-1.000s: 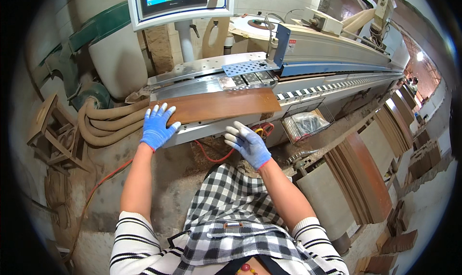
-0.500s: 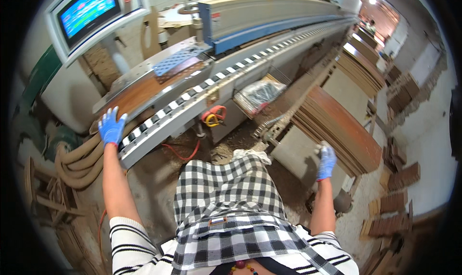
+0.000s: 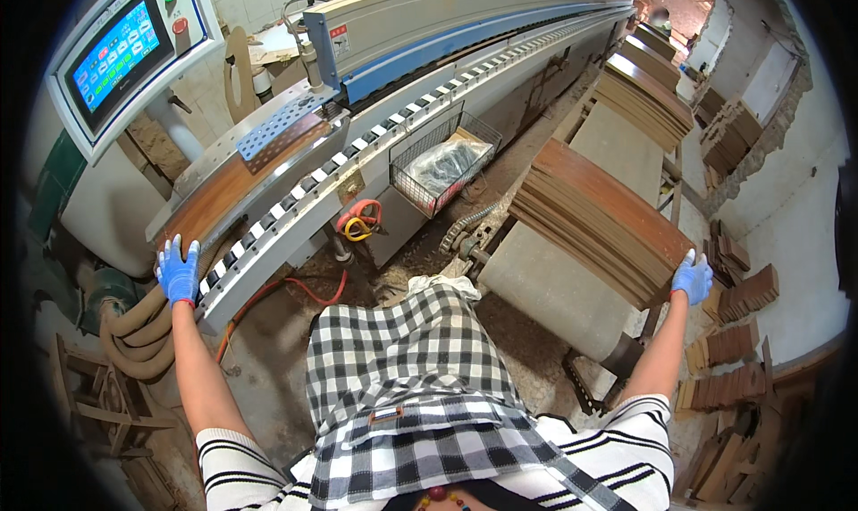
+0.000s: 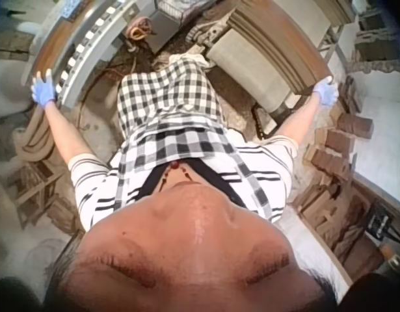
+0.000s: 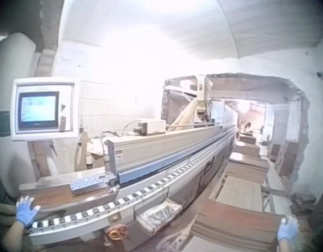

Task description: The person feeds rectangular wooden planks one at a time into a belt sander, guides them through the machine, and removes them from the output side. The person repeats this process for multiple planks, stacking the finished pieces on a nearby table.

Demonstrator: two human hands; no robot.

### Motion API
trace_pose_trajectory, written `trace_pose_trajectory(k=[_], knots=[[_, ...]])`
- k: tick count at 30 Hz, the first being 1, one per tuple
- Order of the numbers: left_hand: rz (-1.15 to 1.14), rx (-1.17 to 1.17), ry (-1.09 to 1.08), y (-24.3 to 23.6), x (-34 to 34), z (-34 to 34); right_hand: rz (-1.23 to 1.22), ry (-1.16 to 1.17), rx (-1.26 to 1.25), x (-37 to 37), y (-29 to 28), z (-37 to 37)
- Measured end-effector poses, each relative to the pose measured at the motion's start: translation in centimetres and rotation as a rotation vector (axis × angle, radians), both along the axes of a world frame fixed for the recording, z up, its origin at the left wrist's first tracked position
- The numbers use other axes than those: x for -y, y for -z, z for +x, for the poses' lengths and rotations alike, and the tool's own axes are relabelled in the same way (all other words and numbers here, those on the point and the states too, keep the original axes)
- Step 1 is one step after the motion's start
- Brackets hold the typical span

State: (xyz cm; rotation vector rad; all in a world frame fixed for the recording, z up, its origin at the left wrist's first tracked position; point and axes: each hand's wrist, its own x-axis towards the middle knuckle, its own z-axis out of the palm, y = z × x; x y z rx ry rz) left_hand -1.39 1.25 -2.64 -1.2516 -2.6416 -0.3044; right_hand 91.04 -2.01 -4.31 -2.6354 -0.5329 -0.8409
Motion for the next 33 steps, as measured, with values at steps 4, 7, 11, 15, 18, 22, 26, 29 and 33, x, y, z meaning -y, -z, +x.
trace_pose_trajectory(k=[4,7,11,15,18,22,26,29,33], knots=[[0.040,0.002,-0.002,0.3,0.2,-0.4,-0.038,-0.084,-0.452,-0.2,0.4,4.0],[0.059,-0.006,0.012,0.5,0.3,-0.8,-0.049,-0.106,-0.394,0.5,0.6,5.5],[0.075,0.006,0.023,0.6,0.2,-0.8,0.024,-0.140,-0.349,1.7,1.9,7.4],[0.070,0.006,0.015,0.6,0.2,-0.7,0.146,-0.183,-0.299,3.7,2.6,6.0],[0.068,0.007,0.005,0.4,0.5,-0.6,0.140,-0.265,-0.273,5.6,0.8,1.2],[0.074,0.016,0.016,0.4,0.4,-0.7,0.425,-0.545,-0.283,7.2,2.9,-1.5],[0.073,0.004,0.019,0.2,0.4,-0.4,0.995,-0.588,-1.399,7.2,4.6,0.2],[0.072,-0.003,0.010,0.3,1.0,-0.6,1.232,-0.452,-1.479,4.4,2.4,-6.3],[0.078,-0.002,0.024,0.9,0.4,-1.0,1.358,-0.631,-1.538,3.6,6.3,-2.9]])
